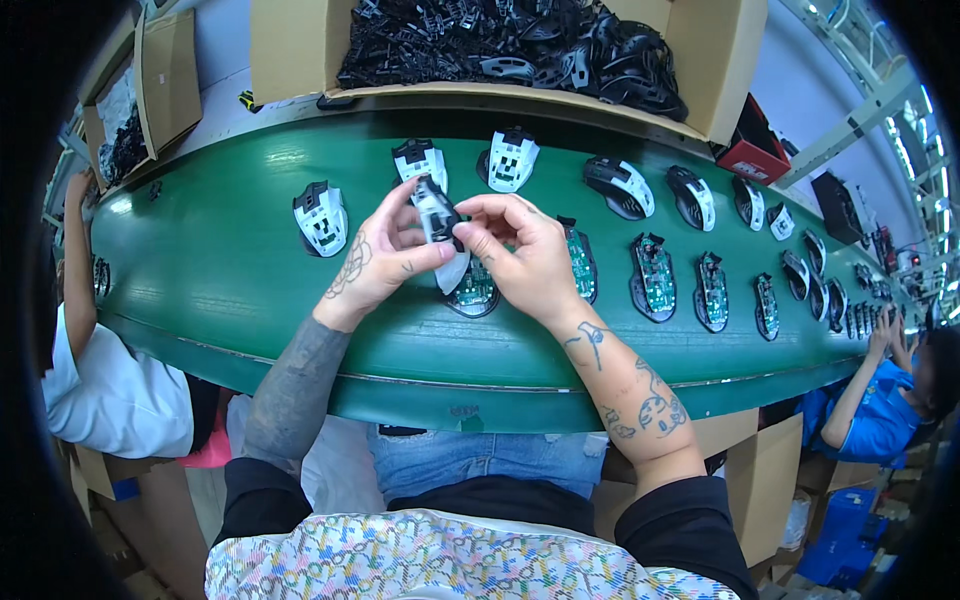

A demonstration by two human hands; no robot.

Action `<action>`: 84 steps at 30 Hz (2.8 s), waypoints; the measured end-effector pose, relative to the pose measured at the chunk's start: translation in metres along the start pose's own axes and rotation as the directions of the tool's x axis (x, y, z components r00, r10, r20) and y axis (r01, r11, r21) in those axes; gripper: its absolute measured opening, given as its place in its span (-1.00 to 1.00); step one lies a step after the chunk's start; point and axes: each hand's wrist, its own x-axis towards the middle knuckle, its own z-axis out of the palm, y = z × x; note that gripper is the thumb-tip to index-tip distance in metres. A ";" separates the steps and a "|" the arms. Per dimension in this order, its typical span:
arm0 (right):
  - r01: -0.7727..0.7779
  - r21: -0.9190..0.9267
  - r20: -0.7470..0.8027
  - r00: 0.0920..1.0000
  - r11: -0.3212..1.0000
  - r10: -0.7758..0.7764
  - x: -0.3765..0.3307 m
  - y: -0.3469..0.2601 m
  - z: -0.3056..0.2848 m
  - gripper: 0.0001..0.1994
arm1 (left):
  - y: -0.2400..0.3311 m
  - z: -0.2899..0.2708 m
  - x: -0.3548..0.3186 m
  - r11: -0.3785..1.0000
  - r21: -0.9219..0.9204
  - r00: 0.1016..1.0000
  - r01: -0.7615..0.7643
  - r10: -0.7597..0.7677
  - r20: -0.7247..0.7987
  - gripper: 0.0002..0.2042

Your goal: The person assembles small electronic devices by attaching black plastic components to white housings containing circuit boards. They repeatedly pick up a black part, align it with a white housing on the green table, press them together, and place the assembled unit back on the table. The process is repeated for multiple units in a continuous sequence.

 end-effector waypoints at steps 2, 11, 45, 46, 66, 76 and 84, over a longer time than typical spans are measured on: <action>-0.007 -0.014 -0.049 0.999 1.000 0.007 0.019 -0.002 -0.007 -0.84 | -0.002 -0.005 0.003 0.989 -0.148 1.000 0.007 -0.007 -0.001 -0.22; 0.259 -0.957 0.207 0.924 0.128 -0.321 0.198 0.014 -0.063 -0.77 | -0.013 -0.016 0.017 0.947 -0.316 0.994 -0.066 0.034 -0.107 -0.30; -0.346 0.346 0.207 0.935 0.872 0.288 -0.004 0.004 -0.002 -0.83 | -0.017 -0.017 0.013 0.933 -0.358 0.989 0.028 -0.077 -0.123 -0.16; -0.351 0.340 0.199 0.934 0.873 0.298 -0.004 0.005 -0.001 -0.82 | -0.017 -0.016 0.013 0.932 -0.361 0.991 0.035 -0.080 -0.111 -0.16; -0.188 0.116 -0.078 0.977 0.975 0.198 -0.012 0.012 0.019 -0.72 | -0.013 -0.005 0.007 0.960 -0.280 0.996 -0.011 -0.015 -0.090 -0.18; -0.234 0.156 -0.044 0.969 0.960 0.244 -0.012 0.010 0.018 -0.73 | -0.011 -0.001 0.006 0.937 -0.350 0.996 -0.008 -0.024 -0.088 -0.28; -0.410 0.347 0.033 0.904 0.844 0.426 -0.008 0.007 0.014 -0.77 | -0.018 -0.005 0.007 0.897 -0.440 0.998 0.045 -0.064 -0.028 -0.30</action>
